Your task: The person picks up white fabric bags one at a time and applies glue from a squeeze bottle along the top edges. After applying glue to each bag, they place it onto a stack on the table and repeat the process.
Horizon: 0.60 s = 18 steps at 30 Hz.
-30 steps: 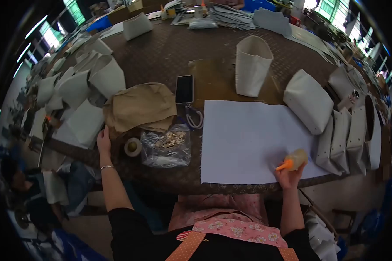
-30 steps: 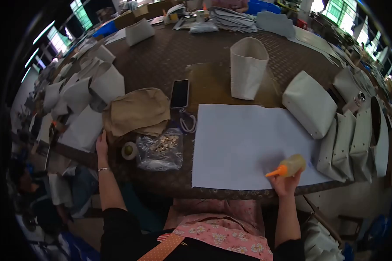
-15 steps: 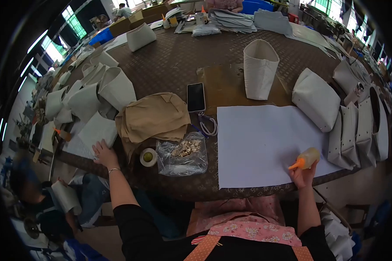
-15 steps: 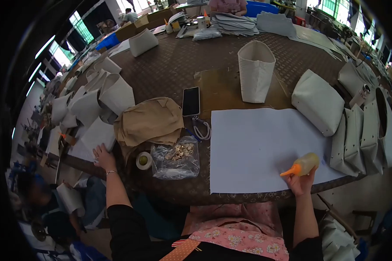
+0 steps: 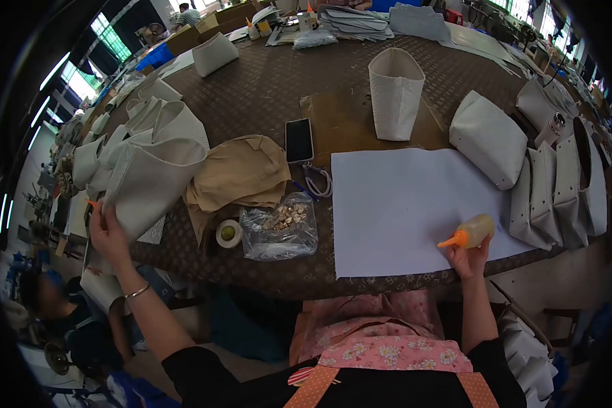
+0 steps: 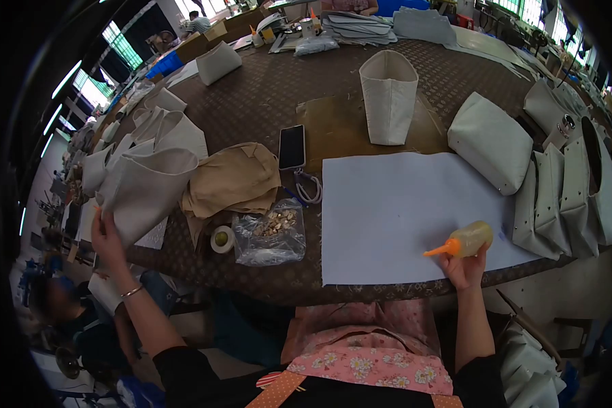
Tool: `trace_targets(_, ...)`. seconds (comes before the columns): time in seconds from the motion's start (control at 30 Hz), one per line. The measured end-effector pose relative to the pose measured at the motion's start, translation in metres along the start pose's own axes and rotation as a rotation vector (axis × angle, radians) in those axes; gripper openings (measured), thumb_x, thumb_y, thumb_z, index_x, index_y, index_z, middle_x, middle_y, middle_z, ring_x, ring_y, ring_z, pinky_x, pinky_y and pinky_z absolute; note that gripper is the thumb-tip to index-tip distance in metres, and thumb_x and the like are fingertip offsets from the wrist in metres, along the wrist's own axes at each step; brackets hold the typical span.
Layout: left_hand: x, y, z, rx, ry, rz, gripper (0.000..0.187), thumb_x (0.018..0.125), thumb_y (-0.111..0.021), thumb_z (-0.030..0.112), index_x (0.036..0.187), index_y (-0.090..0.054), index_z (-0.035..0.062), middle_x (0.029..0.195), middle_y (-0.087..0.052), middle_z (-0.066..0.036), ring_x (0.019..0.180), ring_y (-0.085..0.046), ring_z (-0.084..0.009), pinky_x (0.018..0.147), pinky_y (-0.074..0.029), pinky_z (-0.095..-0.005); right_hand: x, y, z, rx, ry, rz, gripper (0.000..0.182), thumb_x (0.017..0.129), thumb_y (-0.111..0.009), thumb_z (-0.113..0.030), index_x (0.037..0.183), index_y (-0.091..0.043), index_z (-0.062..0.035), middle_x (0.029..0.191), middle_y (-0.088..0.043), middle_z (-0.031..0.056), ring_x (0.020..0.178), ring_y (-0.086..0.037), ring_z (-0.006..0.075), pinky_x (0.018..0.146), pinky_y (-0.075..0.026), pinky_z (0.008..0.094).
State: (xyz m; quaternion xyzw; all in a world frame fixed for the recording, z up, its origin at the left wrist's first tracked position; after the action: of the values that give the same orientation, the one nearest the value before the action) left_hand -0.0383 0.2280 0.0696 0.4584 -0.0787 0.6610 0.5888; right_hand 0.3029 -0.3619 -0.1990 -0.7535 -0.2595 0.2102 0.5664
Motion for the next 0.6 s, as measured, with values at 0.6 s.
trace_targets(0.6,-0.188,-0.099,0.252,-0.528,-0.840,-0.963,0.029,0.071,-0.064,0.008,0.099,-0.059,0.0026,0.100,-0.059,-0.010,0.102,-0.051,-0.0284,0.087,-0.040,-0.0363,-0.032,-0.048,0.020,-0.533,0.195,0.005,0.062,0.079,-0.064,-0.036,0.126,-0.036,-0.0074,0.123,-0.045,0.0103,0.114,-0.046,0.0265,0.090,-0.043,0.0405)
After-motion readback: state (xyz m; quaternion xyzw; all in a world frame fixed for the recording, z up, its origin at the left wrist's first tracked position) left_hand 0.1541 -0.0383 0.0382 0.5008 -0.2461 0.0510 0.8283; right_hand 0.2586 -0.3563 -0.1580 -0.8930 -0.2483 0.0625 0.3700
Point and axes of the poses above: each hand's wrist, its own x-axis towards the middle knuckle, its own y-axis out of the back of the hand, z = x × y, the point moved 5 cm from there along x, towards the middle knuckle
